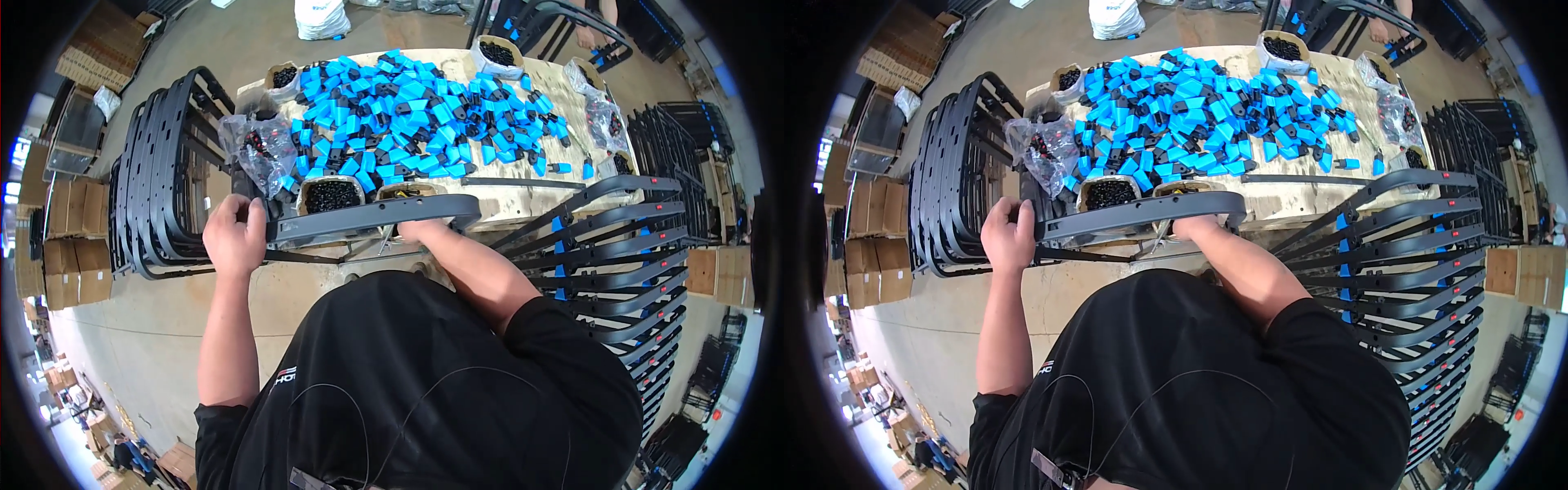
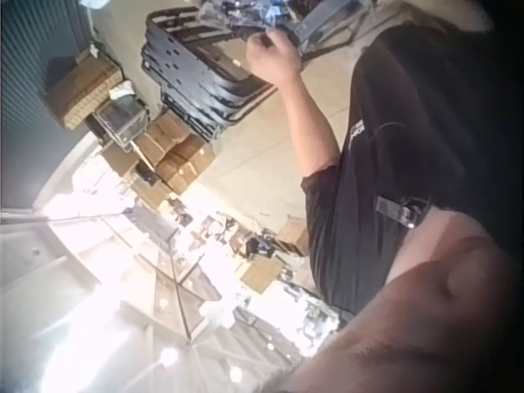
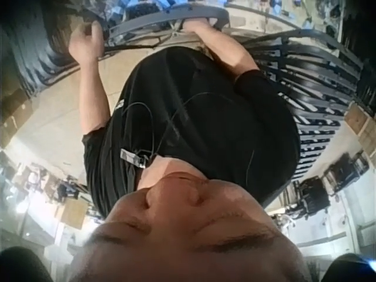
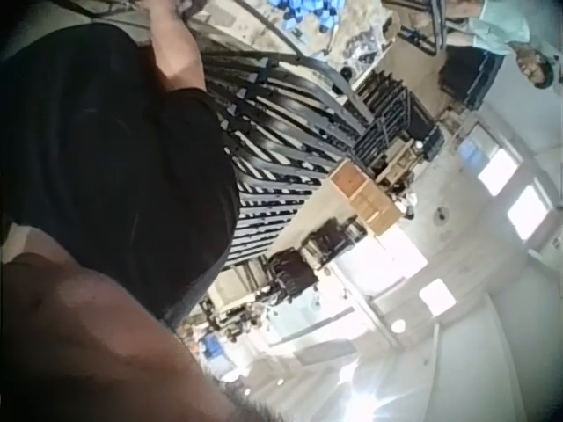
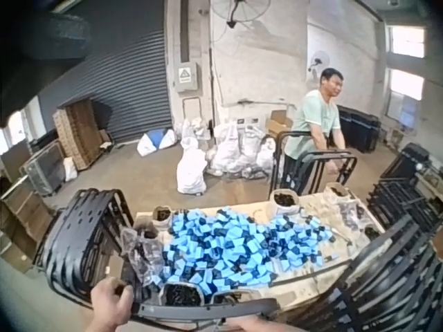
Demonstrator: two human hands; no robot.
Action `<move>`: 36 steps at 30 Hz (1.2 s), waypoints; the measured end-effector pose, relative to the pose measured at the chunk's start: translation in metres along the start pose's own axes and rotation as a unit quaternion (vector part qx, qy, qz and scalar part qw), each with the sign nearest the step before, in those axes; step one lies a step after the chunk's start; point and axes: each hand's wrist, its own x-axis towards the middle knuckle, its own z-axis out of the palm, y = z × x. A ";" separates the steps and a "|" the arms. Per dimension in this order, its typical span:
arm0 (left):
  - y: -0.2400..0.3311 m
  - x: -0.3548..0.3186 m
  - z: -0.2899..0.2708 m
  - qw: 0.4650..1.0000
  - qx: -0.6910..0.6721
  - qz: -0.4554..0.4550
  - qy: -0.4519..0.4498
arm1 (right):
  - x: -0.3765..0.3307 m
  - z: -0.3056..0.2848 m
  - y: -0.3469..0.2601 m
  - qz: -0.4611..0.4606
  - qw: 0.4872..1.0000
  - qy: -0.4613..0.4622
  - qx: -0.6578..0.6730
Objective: The recorder assembles a metal frame by attaching blue plastic end-caps and hardware components using a manual tool.
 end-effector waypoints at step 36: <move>-0.010 0.000 -0.012 0.996 -0.040 0.074 0.031 | -0.014 -0.042 -0.028 -0.046 0.992 0.021 -0.117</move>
